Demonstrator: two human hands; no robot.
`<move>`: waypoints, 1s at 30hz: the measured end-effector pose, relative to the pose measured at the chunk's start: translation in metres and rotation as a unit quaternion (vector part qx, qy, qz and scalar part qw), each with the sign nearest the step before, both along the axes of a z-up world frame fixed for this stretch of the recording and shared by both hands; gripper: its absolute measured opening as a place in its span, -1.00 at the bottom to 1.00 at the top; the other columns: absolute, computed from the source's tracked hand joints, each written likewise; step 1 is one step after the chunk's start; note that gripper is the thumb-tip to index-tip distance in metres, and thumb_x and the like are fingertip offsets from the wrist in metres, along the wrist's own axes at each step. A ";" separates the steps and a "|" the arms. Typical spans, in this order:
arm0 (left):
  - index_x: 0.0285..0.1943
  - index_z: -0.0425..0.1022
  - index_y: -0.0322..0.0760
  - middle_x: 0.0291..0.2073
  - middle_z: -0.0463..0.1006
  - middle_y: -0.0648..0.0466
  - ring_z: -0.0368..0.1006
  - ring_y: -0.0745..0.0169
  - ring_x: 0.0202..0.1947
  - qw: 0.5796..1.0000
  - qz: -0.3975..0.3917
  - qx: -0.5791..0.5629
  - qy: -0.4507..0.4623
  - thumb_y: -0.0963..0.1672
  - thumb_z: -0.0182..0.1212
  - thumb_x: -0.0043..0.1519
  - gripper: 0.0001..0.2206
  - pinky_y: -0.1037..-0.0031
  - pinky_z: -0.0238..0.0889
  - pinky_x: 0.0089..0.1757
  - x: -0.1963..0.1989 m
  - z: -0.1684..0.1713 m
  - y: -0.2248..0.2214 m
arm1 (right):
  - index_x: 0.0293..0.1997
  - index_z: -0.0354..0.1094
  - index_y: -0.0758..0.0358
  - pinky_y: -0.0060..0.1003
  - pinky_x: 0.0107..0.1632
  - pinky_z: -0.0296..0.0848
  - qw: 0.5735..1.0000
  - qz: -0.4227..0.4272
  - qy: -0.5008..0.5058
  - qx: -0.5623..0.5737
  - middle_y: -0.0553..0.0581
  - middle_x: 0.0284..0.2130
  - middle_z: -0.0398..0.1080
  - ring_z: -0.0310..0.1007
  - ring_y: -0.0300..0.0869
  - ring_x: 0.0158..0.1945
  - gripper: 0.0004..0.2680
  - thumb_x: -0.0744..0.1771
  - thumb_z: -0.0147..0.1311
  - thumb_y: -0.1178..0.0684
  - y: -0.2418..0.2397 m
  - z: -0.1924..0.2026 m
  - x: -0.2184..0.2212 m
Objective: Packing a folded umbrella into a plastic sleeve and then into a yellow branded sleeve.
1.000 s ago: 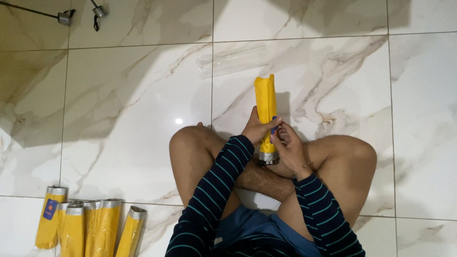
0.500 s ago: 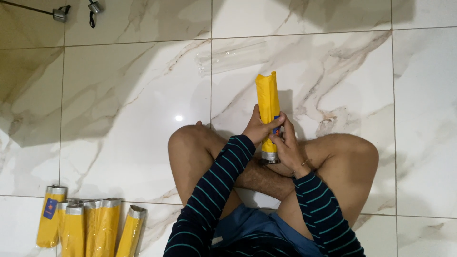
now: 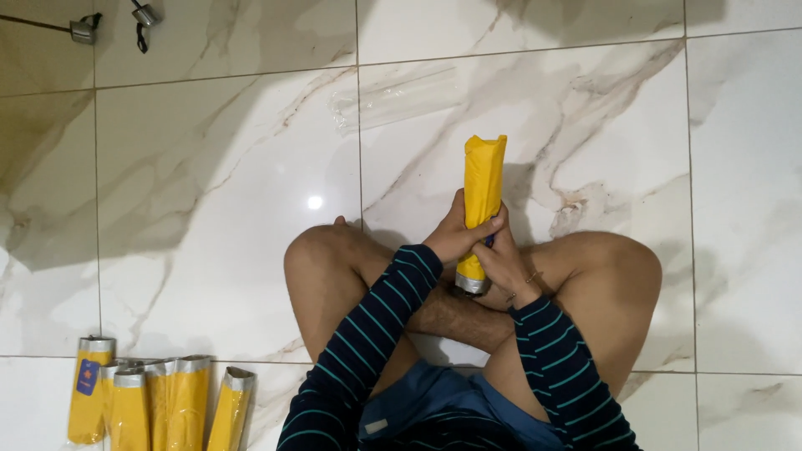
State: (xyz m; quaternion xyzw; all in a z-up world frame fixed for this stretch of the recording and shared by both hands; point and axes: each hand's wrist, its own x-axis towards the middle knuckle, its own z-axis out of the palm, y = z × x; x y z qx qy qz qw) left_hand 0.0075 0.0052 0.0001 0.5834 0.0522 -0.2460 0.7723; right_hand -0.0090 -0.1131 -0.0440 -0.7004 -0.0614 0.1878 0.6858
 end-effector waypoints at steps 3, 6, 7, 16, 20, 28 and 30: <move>0.03 -0.05 -0.40 -0.14 0.21 -0.16 0.11 -0.02 0.01 0.999 -0.034 0.020 -0.010 -0.02 0.13 0.07 -0.47 0.18 -0.01 0.02 -0.001 0.010 0.000 | 0.20 -0.32 0.34 -0.06 -0.04 0.21 1.000 -0.022 -0.013 0.000 0.34 -0.09 0.12 0.14 0.00 -0.03 -0.51 0.23 -0.04 0.13 -0.005 -0.020 0.001; 0.02 -0.04 -0.43 -0.18 0.20 -0.17 0.13 -0.06 -0.02 0.993 -0.076 0.073 -0.053 0.03 0.11 0.05 -0.44 0.15 0.02 0.00 0.005 0.015 0.000 | 0.10 -0.13 0.35 -0.11 -0.08 0.24 0.997 -0.058 0.037 -0.020 0.27 -0.21 0.17 0.18 -0.03 -0.10 -0.58 0.22 0.01 0.06 -0.002 -0.005 0.002; -0.05 0.03 -0.46 -0.25 0.23 -0.17 0.18 -0.04 -0.09 0.986 -0.078 0.110 -0.094 0.03 0.10 0.05 -0.47 0.17 0.09 -0.06 0.006 0.013 0.000 | 0.07 -0.09 0.35 -0.13 -0.12 0.26 0.996 -0.065 0.039 -0.037 0.25 -0.24 0.18 0.20 -0.05 -0.14 -0.60 0.22 0.02 0.07 -0.002 -0.001 0.003; 0.09 0.05 -0.47 -0.08 0.16 -0.22 0.05 -0.16 0.04 0.963 -0.069 0.254 -0.052 0.12 -0.13 0.11 -0.40 0.15 -0.03 0.02 0.028 0.017 0.001 | -0.13 0.06 0.26 -0.23 -0.28 0.33 0.955 -0.153 0.244 0.072 0.10 -0.38 0.20 0.25 -0.13 -0.33 -0.70 0.14 0.05 0.18 0.009 0.044 0.010; 0.12 0.05 -0.42 -0.05 0.15 -0.22 0.05 -0.17 0.06 0.944 -0.070 0.317 -0.062 0.08 -0.05 0.10 -0.43 0.15 -0.01 0.02 0.045 0.008 0.005 | -0.21 0.08 0.29 -0.21 -0.41 0.36 0.928 -0.184 0.308 0.101 0.15 -0.46 0.21 0.30 -0.07 -0.44 -0.69 0.09 0.12 0.19 0.007 0.024 0.014; 0.20 0.08 -0.03 0.15 -0.08 -0.10 -0.20 -0.14 0.18 0.721 -0.121 0.652 -0.202 0.01 -0.07 0.18 -0.59 0.09 -0.13 0.05 0.129 -0.025 0.000 | -0.13 0.07 0.23 -0.20 -0.31 0.31 0.918 -0.216 0.322 0.087 0.12 -0.38 0.18 0.26 -0.08 -0.30 -0.65 0.10 0.14 0.13 0.005 0.020 0.020; 0.20 0.11 -0.01 0.19 -0.13 -0.11 -0.25 -0.13 0.19 0.645 -0.154 0.715 -0.222 0.00 -0.05 0.18 -0.61 0.10 -0.17 0.06 0.154 -0.032 -0.002 | -0.13 0.08 0.23 -0.18 -0.32 0.33 0.916 -0.217 0.327 0.088 0.12 -0.39 0.18 0.26 -0.08 -0.32 -0.65 0.10 0.15 0.11 0.005 0.025 0.026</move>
